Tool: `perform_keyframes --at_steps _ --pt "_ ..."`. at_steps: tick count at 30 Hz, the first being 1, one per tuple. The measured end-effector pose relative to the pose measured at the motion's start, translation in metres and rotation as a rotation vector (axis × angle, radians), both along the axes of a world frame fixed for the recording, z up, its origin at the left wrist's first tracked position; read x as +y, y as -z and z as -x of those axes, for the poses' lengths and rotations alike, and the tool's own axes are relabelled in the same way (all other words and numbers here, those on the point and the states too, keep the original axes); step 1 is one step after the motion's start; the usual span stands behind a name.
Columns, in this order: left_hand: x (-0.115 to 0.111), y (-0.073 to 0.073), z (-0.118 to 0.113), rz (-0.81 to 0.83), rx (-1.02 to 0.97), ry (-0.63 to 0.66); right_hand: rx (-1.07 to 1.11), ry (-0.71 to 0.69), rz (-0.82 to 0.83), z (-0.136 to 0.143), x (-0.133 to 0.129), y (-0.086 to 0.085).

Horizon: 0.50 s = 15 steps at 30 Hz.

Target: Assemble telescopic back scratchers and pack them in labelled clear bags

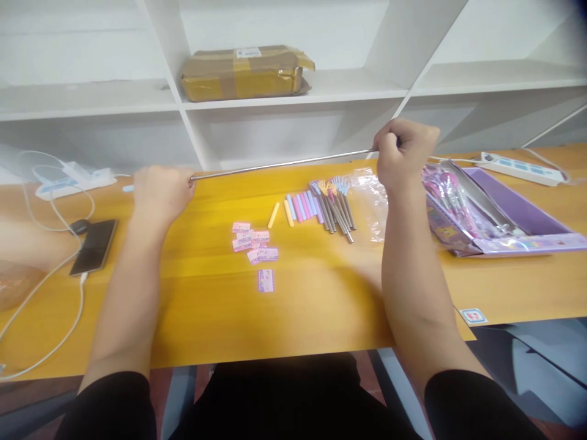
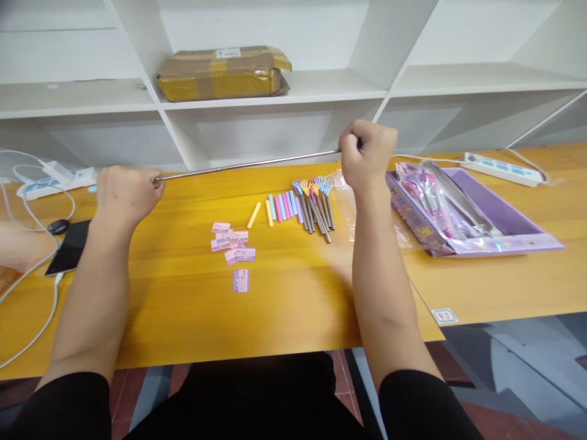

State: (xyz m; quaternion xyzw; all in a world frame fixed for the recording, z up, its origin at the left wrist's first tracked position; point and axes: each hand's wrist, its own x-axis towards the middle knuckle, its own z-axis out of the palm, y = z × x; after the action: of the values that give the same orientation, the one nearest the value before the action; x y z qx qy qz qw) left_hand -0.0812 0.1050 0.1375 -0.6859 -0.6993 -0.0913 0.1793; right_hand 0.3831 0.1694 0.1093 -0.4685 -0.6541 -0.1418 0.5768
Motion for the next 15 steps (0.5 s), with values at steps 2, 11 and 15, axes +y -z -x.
perform_keyframes --at_steps 2,11,15 --pt "-0.0011 -0.0005 -0.0005 0.002 -0.012 0.001 0.002 0.009 0.019 0.0001 0.0004 0.0008" --pt "-0.0005 0.0005 -0.0023 0.006 0.004 -0.025 0.009 0.039 0.061 0.0028 -0.0011 -0.0006" --pt "-0.0006 0.0013 -0.0025 0.003 0.002 -0.017 0.005 0.055 0.063 0.0045 -0.0029 -0.0024"
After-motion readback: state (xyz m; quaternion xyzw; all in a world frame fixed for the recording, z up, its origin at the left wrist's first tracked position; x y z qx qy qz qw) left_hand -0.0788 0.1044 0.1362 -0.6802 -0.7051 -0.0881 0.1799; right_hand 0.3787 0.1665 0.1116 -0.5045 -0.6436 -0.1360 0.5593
